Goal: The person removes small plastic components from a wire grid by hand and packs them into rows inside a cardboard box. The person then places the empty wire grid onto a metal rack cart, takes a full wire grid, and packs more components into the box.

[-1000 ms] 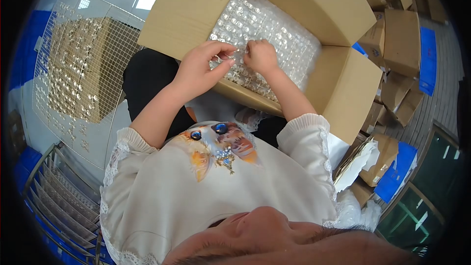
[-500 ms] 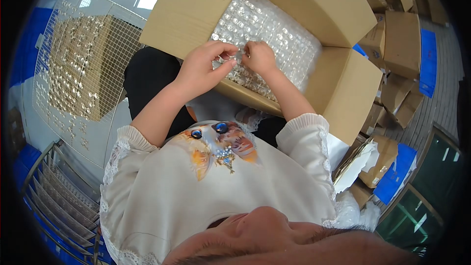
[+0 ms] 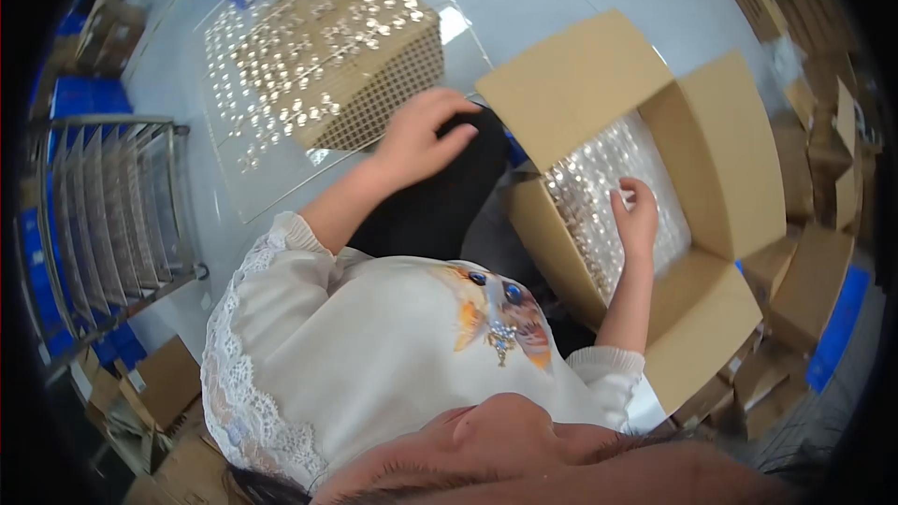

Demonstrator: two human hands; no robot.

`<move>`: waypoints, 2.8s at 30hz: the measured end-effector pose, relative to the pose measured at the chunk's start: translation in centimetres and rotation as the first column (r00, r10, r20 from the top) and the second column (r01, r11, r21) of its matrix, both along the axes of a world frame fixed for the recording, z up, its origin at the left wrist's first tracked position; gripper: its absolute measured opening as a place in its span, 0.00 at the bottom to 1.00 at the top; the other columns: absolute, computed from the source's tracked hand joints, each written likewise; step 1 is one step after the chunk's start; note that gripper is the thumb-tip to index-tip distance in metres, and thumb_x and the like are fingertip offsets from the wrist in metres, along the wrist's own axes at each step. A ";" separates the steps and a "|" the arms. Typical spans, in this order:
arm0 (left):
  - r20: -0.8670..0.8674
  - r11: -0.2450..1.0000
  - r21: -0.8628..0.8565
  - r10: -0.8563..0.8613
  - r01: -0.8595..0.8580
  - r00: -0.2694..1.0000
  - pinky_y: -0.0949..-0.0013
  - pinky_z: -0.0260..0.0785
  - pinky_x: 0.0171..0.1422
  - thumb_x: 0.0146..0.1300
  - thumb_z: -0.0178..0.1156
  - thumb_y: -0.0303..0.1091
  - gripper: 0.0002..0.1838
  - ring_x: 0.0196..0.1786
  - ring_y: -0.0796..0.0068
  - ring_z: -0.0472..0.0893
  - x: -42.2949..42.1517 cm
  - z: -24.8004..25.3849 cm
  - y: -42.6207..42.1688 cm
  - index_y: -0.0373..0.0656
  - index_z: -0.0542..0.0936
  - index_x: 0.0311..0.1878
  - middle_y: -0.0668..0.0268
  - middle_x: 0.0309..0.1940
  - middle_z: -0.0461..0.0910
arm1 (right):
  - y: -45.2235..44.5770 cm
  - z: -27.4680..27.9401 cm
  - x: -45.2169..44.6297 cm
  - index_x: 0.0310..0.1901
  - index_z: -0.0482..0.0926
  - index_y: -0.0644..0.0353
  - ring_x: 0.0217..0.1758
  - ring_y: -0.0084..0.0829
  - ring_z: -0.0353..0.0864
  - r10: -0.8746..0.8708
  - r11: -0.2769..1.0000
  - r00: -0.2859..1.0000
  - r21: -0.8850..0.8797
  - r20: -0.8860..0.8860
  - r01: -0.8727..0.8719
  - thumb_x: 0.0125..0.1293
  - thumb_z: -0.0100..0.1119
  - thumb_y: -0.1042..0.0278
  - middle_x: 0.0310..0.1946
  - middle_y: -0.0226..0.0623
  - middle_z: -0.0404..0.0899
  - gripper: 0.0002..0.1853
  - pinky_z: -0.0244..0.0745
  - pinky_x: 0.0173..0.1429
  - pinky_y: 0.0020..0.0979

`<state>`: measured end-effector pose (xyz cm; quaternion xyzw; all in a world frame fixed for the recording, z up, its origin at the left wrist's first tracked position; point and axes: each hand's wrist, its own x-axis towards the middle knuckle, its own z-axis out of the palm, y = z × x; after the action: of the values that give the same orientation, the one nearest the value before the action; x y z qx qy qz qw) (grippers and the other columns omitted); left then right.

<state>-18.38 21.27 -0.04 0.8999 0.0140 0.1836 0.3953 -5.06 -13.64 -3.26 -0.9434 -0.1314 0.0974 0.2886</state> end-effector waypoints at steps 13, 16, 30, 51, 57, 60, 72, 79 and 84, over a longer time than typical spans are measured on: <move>-0.281 0.758 0.549 0.563 -0.351 0.777 0.60 0.71 0.48 0.53 0.62 0.33 0.08 0.43 0.58 0.77 -10.6 -8.5 16.3 0.43 0.79 0.37 0.60 0.37 0.78 | 8.2 4.3 -8.8 0.41 0.81 0.61 0.34 0.24 0.72 0.209 0.894 0.978 0.411 -0.024 -0.181 0.57 0.59 0.77 0.36 0.32 0.79 0.09 0.68 0.39 0.24; -0.325 0.787 0.474 0.572 -0.394 0.753 0.61 0.71 0.46 0.52 0.60 0.30 0.06 0.42 0.58 0.77 -10.4 -8.5 16.5 0.42 0.78 0.33 0.60 0.35 0.78 | 9.5 4.7 -9.7 0.40 0.81 0.62 0.33 0.24 0.72 0.237 0.865 0.970 0.467 -0.055 -0.184 0.57 0.59 0.78 0.36 0.32 0.78 0.09 0.69 0.39 0.23; -0.259 0.892 -0.451 -0.104 -0.025 0.960 0.74 0.70 0.37 0.53 0.62 0.22 0.09 0.32 0.77 0.77 -9.0 1.6 3.3 0.41 0.79 0.38 0.67 0.33 0.79 | 17.8 7.7 -14.4 0.43 0.80 0.62 0.35 0.26 0.76 0.401 0.717 0.916 0.627 -0.017 -0.303 0.56 0.62 0.79 0.40 0.34 0.80 0.12 0.72 0.40 0.23; -0.596 0.690 0.614 0.724 -0.383 0.348 0.59 0.75 0.44 0.55 0.60 0.49 0.20 0.38 0.58 0.83 -10.9 -6.4 20.1 0.43 0.81 0.42 0.62 0.36 0.84 | 12.0 4.7 -12.8 0.39 0.79 0.63 0.31 0.19 0.74 0.198 0.705 0.937 0.706 -0.288 0.068 0.59 0.63 0.79 0.31 0.31 0.80 0.07 0.69 0.38 0.18; -0.471 0.742 -0.165 0.519 -0.650 0.713 0.71 0.75 0.41 0.58 0.58 0.31 0.09 0.35 0.69 0.83 -9.4 -1.2 15.6 0.40 0.78 0.41 0.61 0.35 0.83 | 10.9 5.2 -12.5 0.39 0.79 0.63 0.31 0.19 0.73 0.165 0.608 0.922 0.772 -0.350 0.184 0.60 0.61 0.80 0.30 0.30 0.80 0.07 0.70 0.39 0.18; -0.363 0.551 -0.744 0.144 -0.379 0.921 0.77 0.75 0.39 0.59 0.57 0.22 0.07 0.34 0.74 0.82 -6.3 1.9 8.4 0.38 0.77 0.41 0.60 0.34 0.83 | 11.1 6.6 -12.1 0.39 0.79 0.62 0.31 0.19 0.73 0.167 0.548 0.902 0.799 -0.397 0.250 0.60 0.61 0.82 0.32 0.30 0.79 0.06 0.70 0.40 0.18; -0.204 0.331 -0.942 -0.455 -0.048 0.867 0.76 0.77 0.44 0.63 0.56 0.20 0.09 0.37 0.73 0.83 -1.6 2.0 -8.4 0.35 0.76 0.46 0.57 0.41 0.82 | 8.0 5.7 -11.3 0.38 0.79 0.61 0.32 0.17 0.70 0.037 0.463 0.989 0.879 -0.143 0.110 0.58 0.62 0.81 0.42 0.32 0.77 0.07 0.67 0.38 0.17; -0.170 0.319 -0.948 -0.538 0.012 0.826 0.77 0.76 0.46 0.62 0.57 0.19 0.12 0.39 0.73 0.83 -1.2 1.8 -10.9 0.34 0.77 0.50 0.57 0.41 0.82 | 5.5 5.1 -10.6 0.39 0.80 0.59 0.30 0.16 0.67 0.022 0.473 0.962 0.850 -0.272 0.230 0.58 0.64 0.78 0.35 0.28 0.78 0.07 0.64 0.36 0.16; -0.145 0.382 -0.921 -0.527 0.081 0.838 0.78 0.75 0.45 0.61 0.58 0.19 0.13 0.38 0.75 0.82 -0.5 1.4 -12.1 0.34 0.77 0.51 0.59 0.40 0.82 | 4.6 5.4 -9.9 0.41 0.80 0.60 0.31 0.15 0.68 0.015 0.544 0.957 0.805 -0.290 0.236 0.58 0.63 0.78 0.33 0.27 0.79 0.09 0.65 0.37 0.16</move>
<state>-18.91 9.17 1.35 0.5582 0.0215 -0.1265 0.8197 -14.95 -9.01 2.12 -0.6782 -0.0620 0.1290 0.7208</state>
